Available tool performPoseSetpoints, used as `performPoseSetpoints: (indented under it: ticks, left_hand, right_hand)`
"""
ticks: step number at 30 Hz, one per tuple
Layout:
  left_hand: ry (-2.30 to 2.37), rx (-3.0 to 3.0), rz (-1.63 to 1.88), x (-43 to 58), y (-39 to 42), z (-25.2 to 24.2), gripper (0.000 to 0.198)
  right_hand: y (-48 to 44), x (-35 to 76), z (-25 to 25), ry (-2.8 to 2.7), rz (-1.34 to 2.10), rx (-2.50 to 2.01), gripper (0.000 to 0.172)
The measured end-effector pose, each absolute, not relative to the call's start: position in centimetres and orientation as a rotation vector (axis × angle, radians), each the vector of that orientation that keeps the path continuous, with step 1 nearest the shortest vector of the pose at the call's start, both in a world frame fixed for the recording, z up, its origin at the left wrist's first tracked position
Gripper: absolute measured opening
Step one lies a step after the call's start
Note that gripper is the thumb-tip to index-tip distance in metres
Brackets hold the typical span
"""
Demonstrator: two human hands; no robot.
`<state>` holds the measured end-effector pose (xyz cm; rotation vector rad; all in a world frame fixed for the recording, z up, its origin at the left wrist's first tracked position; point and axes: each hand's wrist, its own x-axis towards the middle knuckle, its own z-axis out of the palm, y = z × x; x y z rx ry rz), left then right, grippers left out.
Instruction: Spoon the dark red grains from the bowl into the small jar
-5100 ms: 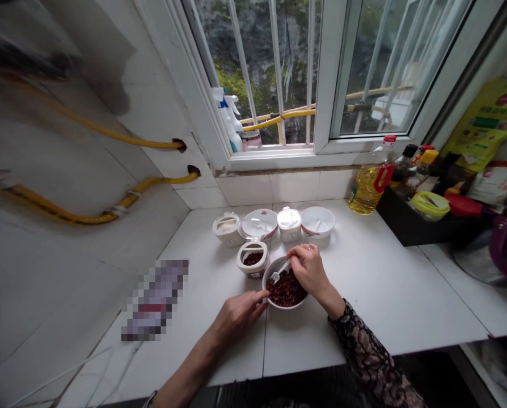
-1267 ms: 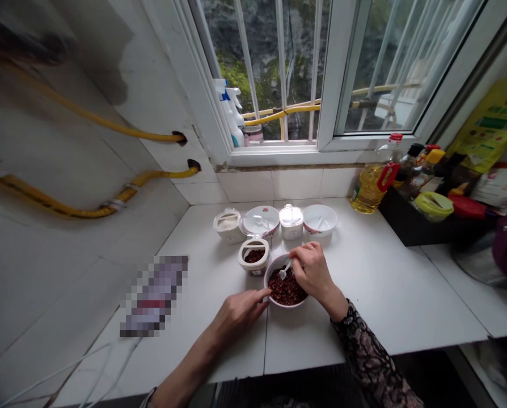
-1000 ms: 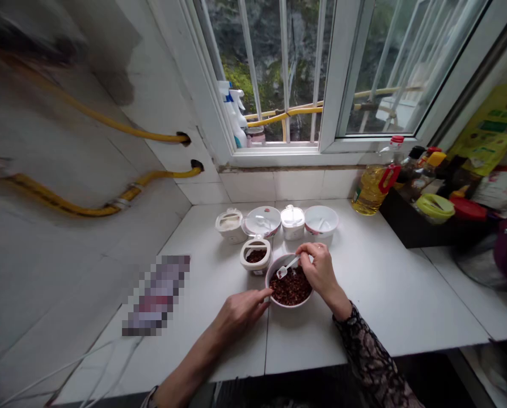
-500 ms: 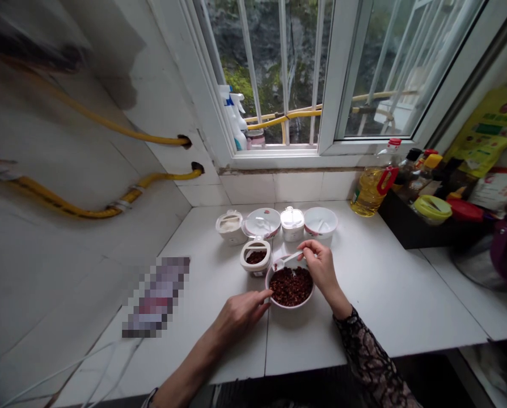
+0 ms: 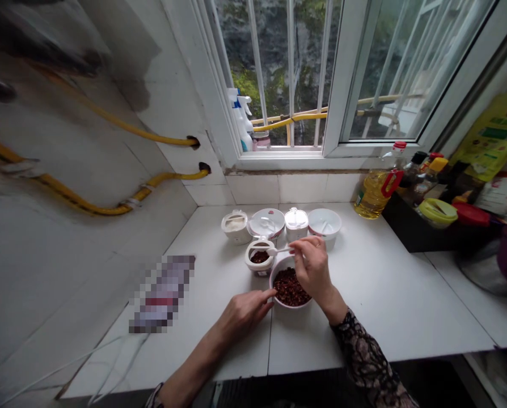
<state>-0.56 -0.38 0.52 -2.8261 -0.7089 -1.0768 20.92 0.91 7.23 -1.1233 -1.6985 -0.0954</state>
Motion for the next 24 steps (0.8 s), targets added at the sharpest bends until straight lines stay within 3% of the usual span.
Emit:
performPoseSetpoints:
  ticks: [10,24]
  left_hand:
    - [-0.719,-2.838,-1.101,-0.5,-0.3,-0.1,0.022]
    - [-0.709,-2.816,-1.098,-0.4,-0.4,0.6,0.025]
  right_hand:
    - [1.2,22.4,5.6,-1.895,0.081,-1.359,0.020]
    - [1.1,22.7,6.1,-1.557,0.486,-1.428,0.018]
